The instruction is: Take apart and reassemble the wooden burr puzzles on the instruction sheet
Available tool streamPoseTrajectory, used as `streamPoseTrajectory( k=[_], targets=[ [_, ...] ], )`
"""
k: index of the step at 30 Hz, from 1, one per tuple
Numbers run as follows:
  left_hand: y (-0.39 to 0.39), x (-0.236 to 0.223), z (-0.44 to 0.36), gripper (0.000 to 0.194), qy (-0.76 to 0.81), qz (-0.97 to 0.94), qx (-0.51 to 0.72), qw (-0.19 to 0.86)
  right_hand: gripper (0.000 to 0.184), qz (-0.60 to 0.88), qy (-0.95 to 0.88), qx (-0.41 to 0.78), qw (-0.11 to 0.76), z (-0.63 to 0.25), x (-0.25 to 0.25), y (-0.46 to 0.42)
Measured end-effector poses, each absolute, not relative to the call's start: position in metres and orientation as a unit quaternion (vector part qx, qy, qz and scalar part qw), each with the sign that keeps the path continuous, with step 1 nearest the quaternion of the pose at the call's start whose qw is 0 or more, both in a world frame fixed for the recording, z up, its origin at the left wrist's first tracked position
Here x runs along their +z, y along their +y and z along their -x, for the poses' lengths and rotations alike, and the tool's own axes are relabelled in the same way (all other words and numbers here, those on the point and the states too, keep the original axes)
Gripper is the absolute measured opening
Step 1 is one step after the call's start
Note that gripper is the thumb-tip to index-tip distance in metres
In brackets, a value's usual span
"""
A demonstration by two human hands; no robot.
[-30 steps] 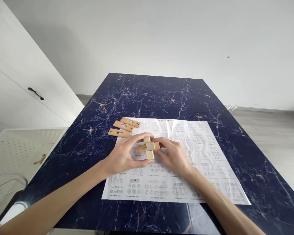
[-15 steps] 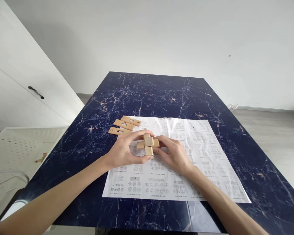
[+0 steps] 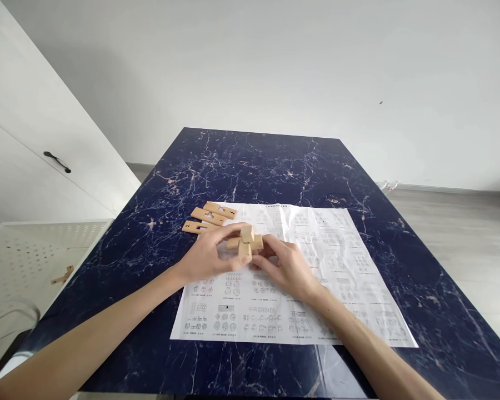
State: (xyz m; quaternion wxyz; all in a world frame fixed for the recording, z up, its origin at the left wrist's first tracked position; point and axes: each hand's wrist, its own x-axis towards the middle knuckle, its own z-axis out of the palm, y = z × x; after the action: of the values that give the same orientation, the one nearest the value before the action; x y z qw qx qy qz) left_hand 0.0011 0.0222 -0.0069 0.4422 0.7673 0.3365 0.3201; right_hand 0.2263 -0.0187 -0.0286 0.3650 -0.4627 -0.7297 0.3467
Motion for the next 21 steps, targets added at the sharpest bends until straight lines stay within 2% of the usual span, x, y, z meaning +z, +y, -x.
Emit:
streamPoseTrajectory(
  k=[2, 5, 8, 12, 16, 19, 21],
  targets=[
    [0.025, -0.006, -0.001, 0.036, 0.349, -0.750, 0.319, 0.462, 0.020, 0.453, -0.728, 0.364, 0.364, -0.222, -0.027, -0.017],
    [0.024, -0.003, -0.002, 0.047, 0.366, -0.727, 0.316, 0.487, 0.029, 0.456, -0.732, 0.345, 0.370, -0.220, -0.024, -0.015],
    [0.018, 0.002, -0.006, 0.049, 0.364, -0.711, 0.305, 0.518, 0.036, 0.465, -0.724, 0.328, 0.390, -0.222, -0.023, -0.014],
    [0.010, 0.005, -0.013, 0.050, 0.337, -0.648, 0.295, 0.616, 0.057, 0.425, -0.732, 0.307, 0.435, -0.225, -0.017, -0.013],
    [0.007, 0.005, -0.014, 0.054, 0.342, -0.609, 0.259, 0.667, 0.053, 0.379, -0.750, 0.342, 0.421, -0.224, -0.011, -0.013],
    [0.005, 0.002, -0.013, 0.063, 0.348, -0.634, 0.247, 0.645, 0.054, 0.401, -0.689, 0.436, 0.417, -0.223, -0.013, -0.014],
    [0.004, -0.002, -0.010, 0.067, 0.375, -0.683, 0.274, 0.564, 0.054, 0.409, -0.640, 0.507, 0.407, -0.222, -0.016, -0.015]
  ],
)
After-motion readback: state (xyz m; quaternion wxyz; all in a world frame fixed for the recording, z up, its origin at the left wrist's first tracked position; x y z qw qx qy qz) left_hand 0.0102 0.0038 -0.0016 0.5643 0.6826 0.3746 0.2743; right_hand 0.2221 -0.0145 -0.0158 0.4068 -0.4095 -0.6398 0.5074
